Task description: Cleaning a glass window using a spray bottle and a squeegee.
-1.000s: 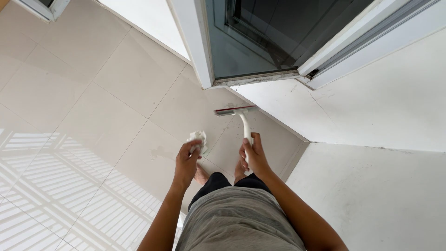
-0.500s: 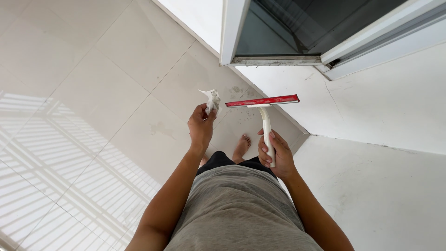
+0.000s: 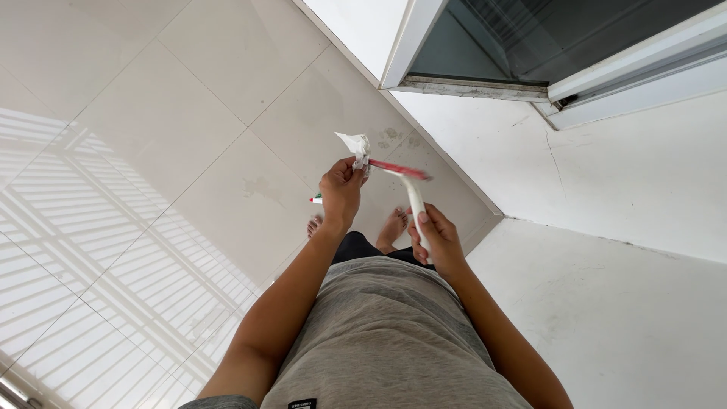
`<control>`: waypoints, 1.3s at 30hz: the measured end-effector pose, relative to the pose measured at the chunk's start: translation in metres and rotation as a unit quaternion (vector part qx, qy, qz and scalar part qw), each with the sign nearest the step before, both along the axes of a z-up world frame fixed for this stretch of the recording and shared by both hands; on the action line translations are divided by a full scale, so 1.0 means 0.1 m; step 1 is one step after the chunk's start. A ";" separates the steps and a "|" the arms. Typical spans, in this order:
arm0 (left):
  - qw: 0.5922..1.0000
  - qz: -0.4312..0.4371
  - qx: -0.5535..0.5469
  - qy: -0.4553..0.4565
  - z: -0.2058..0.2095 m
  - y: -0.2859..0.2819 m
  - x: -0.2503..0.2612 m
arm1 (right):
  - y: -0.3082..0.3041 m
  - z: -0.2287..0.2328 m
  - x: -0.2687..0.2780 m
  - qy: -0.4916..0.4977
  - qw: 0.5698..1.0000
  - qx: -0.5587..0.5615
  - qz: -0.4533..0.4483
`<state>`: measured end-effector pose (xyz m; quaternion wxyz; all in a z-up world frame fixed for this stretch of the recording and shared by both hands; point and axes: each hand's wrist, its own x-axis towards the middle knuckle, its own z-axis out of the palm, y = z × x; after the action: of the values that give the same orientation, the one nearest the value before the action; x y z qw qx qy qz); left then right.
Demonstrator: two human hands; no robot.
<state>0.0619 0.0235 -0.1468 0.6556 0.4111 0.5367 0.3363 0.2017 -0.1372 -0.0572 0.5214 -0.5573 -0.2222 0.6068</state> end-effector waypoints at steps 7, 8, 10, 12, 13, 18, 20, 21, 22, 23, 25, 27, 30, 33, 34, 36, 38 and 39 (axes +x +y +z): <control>0.999 0.006 0.018 0.049 -0.05 -0.04 -0.12 | 0.08 0.07 -0.20 -0.178 0.980 0.010 0.088; 0.999 0.006 0.018 0.049 -0.02 -0.05 -0.13 | 0.08 0.03 -0.20 -0.178 0.980 0.010 0.088; 0.998 -0.004 -0.019 -0.066 0.05 -0.06 -0.16 | 0.09 -0.04 -0.20 -0.202 0.974 0.001 0.103; 0.997 -0.007 -0.038 -0.070 0.21 -0.06 -0.18 | 0.09 -0.08 -0.17 -0.211 0.972 0.013 0.105; 0.996 -0.010 -0.058 -0.074 0.29 -0.05 -0.18 | 0.10 -0.09 -0.15 -0.220 0.969 0.025 0.107; 0.988 -0.034 -0.018 -0.148 0.09 -0.11 -0.26 | 0.12 -0.20 -0.10 -0.220 0.970 0.003 0.099; 0.986 -0.041 -0.019 -0.161 0.13 -0.14 -0.29 | 0.10 -0.29 -0.06 -0.230 0.968 0.006 0.100; 0.985 -0.043 -0.018 -0.167 0.15 -0.16 -0.31 | 0.09 -0.33 -0.04 -0.258 0.961 0.009 0.101; 0.984 -0.045 -0.017 -0.174 0.16 -0.17 -0.32 | 0.08 -0.37 -0.02 -0.286 0.953 0.013 0.103; 0.984 -0.043 -0.017 -0.173 0.21 -0.17 -0.34 | 0.09 -0.38 -0.01 -0.286 0.953 0.014 0.104; 0.984 -0.043 -0.051 -0.164 0.31 -0.17 -0.36 | 0.10 -0.41 0.00 -0.342 0.932 0.064 0.104; 0.982 -0.035 -0.066 -0.173 0.35 -0.18 -0.38 | 0.11 -0.40 -0.01 -0.339 0.934 0.061 0.096; 0.972 -0.032 -0.086 -0.217 0.48 -0.19 -0.42 | 0.09 -0.44 0.04 -0.364 0.927 0.046 0.083; 0.957 -0.044 -0.101 -0.268 0.53 -0.22 -0.49 | 0.08 -0.51 0.15 -0.414 0.907 0.015 0.081; 0.951 -0.050 -0.109 -0.287 0.52 -0.23 -0.51 | 0.08 -0.53 0.19 -0.438 0.895 -0.004 0.083; 0.951 -0.050 -0.109 -0.285 0.68 -0.23 -0.56 | 0.05 -0.71 0.38 -0.467 0.880 -0.023 0.087; 0.952 -0.050 -0.108 -0.283 0.74 -0.21 -0.61 | 0.04 -0.71 0.54 -0.494 0.864 -0.040 0.092; 0.965 -0.030 -0.096 -0.241 0.73 -0.20 -0.63 | 0.04 -0.62 0.61 -0.560 0.822 -0.028 0.101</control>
<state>-0.0013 0.0031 -0.0736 0.8117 0.2687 0.3804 0.3524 0.2627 -0.1330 -0.1196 0.2274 -0.7902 -0.5133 0.2456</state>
